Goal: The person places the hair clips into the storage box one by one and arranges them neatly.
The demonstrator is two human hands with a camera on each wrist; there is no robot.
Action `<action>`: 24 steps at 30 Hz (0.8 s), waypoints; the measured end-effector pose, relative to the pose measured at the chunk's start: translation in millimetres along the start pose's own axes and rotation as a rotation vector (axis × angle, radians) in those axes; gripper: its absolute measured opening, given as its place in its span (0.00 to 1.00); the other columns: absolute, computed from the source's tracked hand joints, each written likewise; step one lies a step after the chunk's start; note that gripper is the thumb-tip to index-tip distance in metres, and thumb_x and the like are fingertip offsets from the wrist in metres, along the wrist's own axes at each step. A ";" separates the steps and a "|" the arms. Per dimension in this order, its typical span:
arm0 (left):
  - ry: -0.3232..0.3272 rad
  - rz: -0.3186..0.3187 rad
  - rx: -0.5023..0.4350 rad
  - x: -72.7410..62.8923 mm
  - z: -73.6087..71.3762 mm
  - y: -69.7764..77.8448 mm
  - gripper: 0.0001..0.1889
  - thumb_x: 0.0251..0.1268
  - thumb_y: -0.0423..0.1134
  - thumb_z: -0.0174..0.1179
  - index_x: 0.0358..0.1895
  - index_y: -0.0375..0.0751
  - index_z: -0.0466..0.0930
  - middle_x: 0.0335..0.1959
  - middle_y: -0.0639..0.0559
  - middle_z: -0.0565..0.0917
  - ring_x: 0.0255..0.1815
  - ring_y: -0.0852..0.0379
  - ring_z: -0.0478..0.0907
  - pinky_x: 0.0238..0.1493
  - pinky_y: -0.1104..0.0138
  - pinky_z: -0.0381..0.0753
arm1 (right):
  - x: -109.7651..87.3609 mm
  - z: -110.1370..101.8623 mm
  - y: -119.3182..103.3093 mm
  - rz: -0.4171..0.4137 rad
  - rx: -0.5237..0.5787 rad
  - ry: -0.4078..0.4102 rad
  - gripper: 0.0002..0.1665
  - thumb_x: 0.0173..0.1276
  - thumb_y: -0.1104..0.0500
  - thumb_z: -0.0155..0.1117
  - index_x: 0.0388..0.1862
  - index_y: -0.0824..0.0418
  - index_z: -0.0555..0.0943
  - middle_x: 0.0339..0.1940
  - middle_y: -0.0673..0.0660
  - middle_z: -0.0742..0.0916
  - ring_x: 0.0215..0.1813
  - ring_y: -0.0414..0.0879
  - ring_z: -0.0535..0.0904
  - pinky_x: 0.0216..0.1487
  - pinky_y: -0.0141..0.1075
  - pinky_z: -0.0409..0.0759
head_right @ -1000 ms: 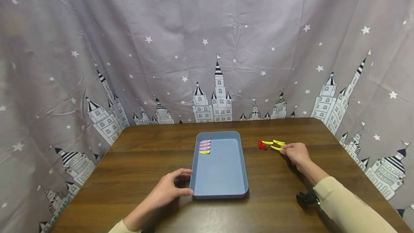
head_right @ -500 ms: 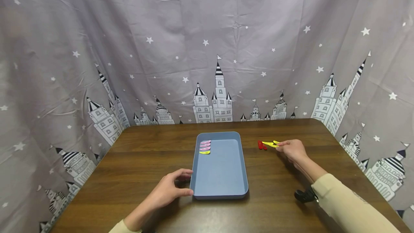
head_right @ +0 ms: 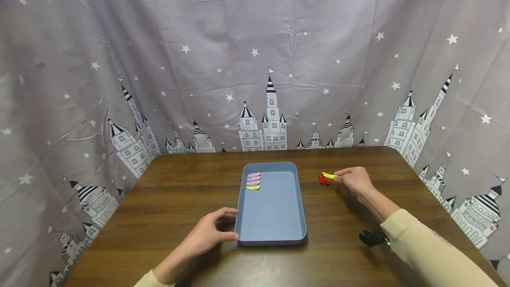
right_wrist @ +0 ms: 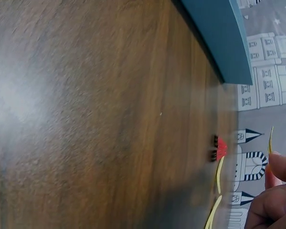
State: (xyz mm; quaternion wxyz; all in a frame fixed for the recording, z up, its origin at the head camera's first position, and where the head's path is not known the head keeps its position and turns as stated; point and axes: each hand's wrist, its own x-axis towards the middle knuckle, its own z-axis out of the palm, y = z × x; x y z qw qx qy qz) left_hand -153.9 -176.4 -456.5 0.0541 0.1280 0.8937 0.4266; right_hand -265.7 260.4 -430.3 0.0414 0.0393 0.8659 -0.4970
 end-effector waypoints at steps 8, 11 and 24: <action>-0.006 0.000 -0.010 0.0 -0.2 0.8 0.32 0.52 0.50 0.77 0.62 0.49 0.79 0.55 0.48 0.86 0.60 0.46 0.79 0.58 0.46 0.73 | -1.2 3.7 -15.1 -0.019 0.007 -0.016 0.23 0.68 0.59 0.66 0.56 0.74 0.81 0.34 0.54 0.86 0.12 0.38 0.60 0.14 0.33 0.63; -0.006 0.002 -0.012 0.0 -0.2 0.5 0.32 0.52 0.50 0.77 0.62 0.49 0.79 0.55 0.49 0.86 0.60 0.46 0.79 0.59 0.46 0.73 | -0.9 5.1 -20.8 -0.023 0.014 -0.022 0.22 0.68 0.60 0.65 0.56 0.74 0.81 0.24 0.49 0.83 0.12 0.38 0.59 0.14 0.33 0.62; 0.003 0.025 -0.010 -0.3 0.3 -0.9 0.32 0.52 0.50 0.77 0.61 0.47 0.79 0.53 0.49 0.86 0.59 0.46 0.80 0.58 0.48 0.73 | 2.3 12.3 -38.3 -0.042 -0.037 -0.050 0.21 0.69 0.58 0.65 0.55 0.71 0.83 0.26 0.53 0.79 0.13 0.38 0.57 0.16 0.32 0.58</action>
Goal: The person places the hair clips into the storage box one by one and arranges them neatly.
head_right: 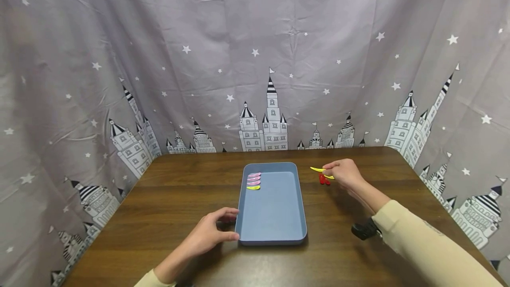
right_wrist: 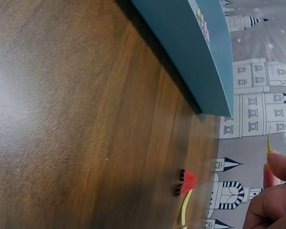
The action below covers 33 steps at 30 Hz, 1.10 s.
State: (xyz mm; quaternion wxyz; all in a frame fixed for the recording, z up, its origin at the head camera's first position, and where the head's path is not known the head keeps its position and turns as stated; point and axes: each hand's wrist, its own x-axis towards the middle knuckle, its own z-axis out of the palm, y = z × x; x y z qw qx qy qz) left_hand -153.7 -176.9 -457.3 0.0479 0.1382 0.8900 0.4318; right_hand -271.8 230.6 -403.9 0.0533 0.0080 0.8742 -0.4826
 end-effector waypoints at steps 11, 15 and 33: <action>-0.005 0.004 -0.009 -0.1 0.0 0.3 0.32 0.53 0.49 0.77 0.62 0.47 0.79 0.53 0.48 0.86 0.58 0.46 0.80 0.58 0.47 0.74 | 3.6 8.2 -13.2 -0.024 -0.010 -0.019 0.19 0.69 0.59 0.64 0.53 0.70 0.84 0.26 0.52 0.80 0.13 0.39 0.58 0.17 0.32 0.59; -0.008 0.003 -0.016 -0.6 0.0 0.6 0.32 0.53 0.49 0.77 0.62 0.47 0.79 0.54 0.48 0.86 0.58 0.46 0.80 0.57 0.47 0.74 | 4.6 12.1 -19.0 -0.023 0.008 -0.040 0.19 0.69 0.60 0.64 0.55 0.70 0.83 0.24 0.50 0.79 0.13 0.39 0.58 0.16 0.32 0.60; -0.002 -0.005 -0.003 -0.3 0.4 0.7 0.32 0.52 0.50 0.77 0.61 0.47 0.79 0.53 0.49 0.87 0.58 0.47 0.81 0.58 0.47 0.74 | 9.1 36.1 -43.7 -0.056 -0.006 -0.056 0.17 0.68 0.60 0.66 0.51 0.68 0.86 0.54 0.67 0.85 0.30 0.45 0.70 0.24 0.34 0.64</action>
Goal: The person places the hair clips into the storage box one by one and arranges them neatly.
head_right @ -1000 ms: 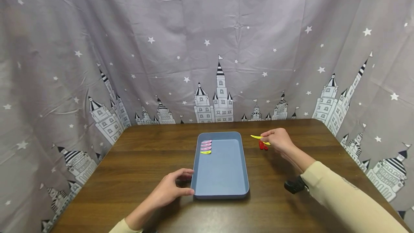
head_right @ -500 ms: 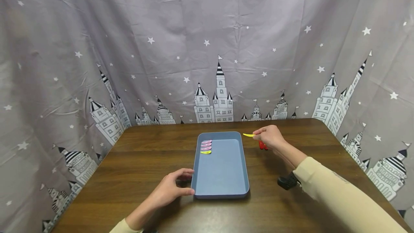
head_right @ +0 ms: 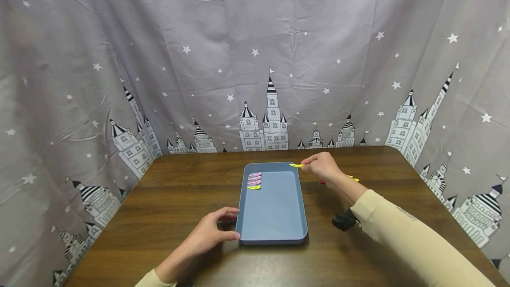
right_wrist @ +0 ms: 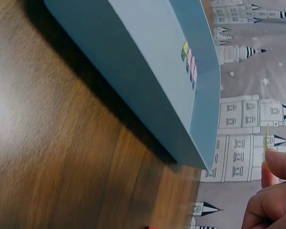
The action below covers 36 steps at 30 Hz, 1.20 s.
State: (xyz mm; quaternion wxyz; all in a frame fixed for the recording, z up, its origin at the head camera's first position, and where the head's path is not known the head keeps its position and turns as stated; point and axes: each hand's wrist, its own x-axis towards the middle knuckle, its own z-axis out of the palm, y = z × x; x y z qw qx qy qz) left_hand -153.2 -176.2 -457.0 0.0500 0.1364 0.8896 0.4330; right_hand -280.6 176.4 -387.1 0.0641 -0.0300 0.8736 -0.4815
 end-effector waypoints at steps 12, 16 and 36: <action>0.000 -0.002 0.000 -0.1 0.1 0.0 0.32 0.51 0.50 0.77 0.61 0.48 0.79 0.53 0.49 0.87 0.58 0.46 0.81 0.58 0.47 0.74 | 5.1 19.4 -10.9 0.016 0.042 -0.015 0.15 0.68 0.62 0.66 0.51 0.66 0.86 0.44 0.62 0.87 0.11 0.40 0.57 0.15 0.32 0.57; 0.002 -0.003 0.003 -0.2 0.0 -0.2 0.32 0.51 0.50 0.77 0.61 0.48 0.79 0.53 0.49 0.87 0.58 0.47 0.81 0.58 0.47 0.74 | 7.3 25.7 -14.2 0.017 0.059 -0.029 0.15 0.67 0.63 0.66 0.51 0.67 0.86 0.31 0.56 0.83 0.12 0.40 0.57 0.16 0.32 0.56; -0.005 -0.010 -0.003 0.8 -0.2 -0.4 0.32 0.52 0.50 0.77 0.61 0.48 0.79 0.54 0.49 0.87 0.59 0.46 0.81 0.58 0.46 0.73 | 16.8 59.8 -19.0 0.027 0.098 -0.046 0.13 0.65 0.65 0.68 0.48 0.66 0.87 0.49 0.61 0.87 0.12 0.39 0.53 0.16 0.31 0.53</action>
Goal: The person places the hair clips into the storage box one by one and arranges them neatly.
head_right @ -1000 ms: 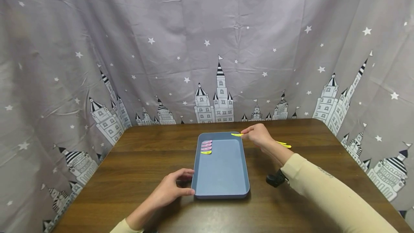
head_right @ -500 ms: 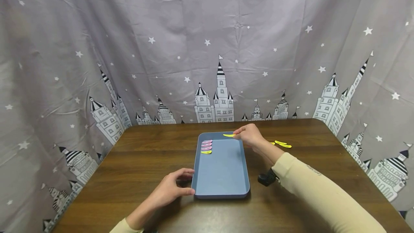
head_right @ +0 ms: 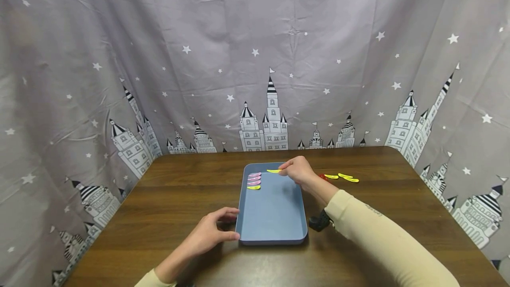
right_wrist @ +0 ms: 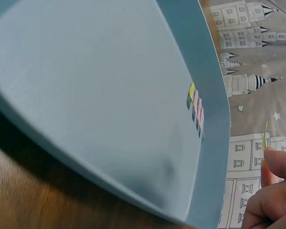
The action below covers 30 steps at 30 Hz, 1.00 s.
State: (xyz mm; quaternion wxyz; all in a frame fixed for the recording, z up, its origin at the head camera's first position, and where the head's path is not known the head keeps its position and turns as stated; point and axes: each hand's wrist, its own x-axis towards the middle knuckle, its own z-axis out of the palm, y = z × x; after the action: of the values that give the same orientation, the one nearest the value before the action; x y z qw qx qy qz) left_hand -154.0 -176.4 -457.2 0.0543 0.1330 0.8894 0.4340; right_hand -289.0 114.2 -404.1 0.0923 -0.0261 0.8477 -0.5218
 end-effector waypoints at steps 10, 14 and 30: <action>-0.003 -0.004 -0.005 0.8 -0.4 -0.5 0.32 0.52 0.50 0.77 0.61 0.48 0.79 0.53 0.49 0.86 0.59 0.46 0.80 0.59 0.45 0.74 | 3.3 22.1 -3.4 0.046 -0.010 -0.014 0.12 0.67 0.64 0.67 0.48 0.64 0.87 0.53 0.62 0.86 0.12 0.41 0.55 0.16 0.32 0.54; -0.007 -0.008 -0.009 1.0 -0.4 -0.9 0.32 0.52 0.51 0.77 0.61 0.48 0.79 0.54 0.48 0.86 0.59 0.46 0.80 0.59 0.44 0.74 | 5.6 30.5 -3.6 0.051 -0.014 -0.014 0.11 0.66 0.64 0.69 0.47 0.64 0.88 0.52 0.62 0.87 0.12 0.41 0.53 0.16 0.32 0.53; -0.019 -0.012 -0.023 1.1 -1.0 0.5 0.32 0.53 0.51 0.76 0.62 0.47 0.79 0.54 0.48 0.86 0.60 0.45 0.80 0.60 0.44 0.74 | 13.9 60.6 4.0 0.050 -0.056 -0.050 0.11 0.64 0.63 0.71 0.46 0.63 0.89 0.55 0.62 0.87 0.12 0.39 0.51 0.15 0.32 0.53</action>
State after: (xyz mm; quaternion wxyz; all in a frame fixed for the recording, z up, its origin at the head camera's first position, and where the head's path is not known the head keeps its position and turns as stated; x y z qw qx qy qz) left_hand -155.2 -176.5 -456.2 0.0669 0.1313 0.8846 0.4426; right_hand -291.3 60.8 -436.0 0.1258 -0.0204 0.8598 -0.4944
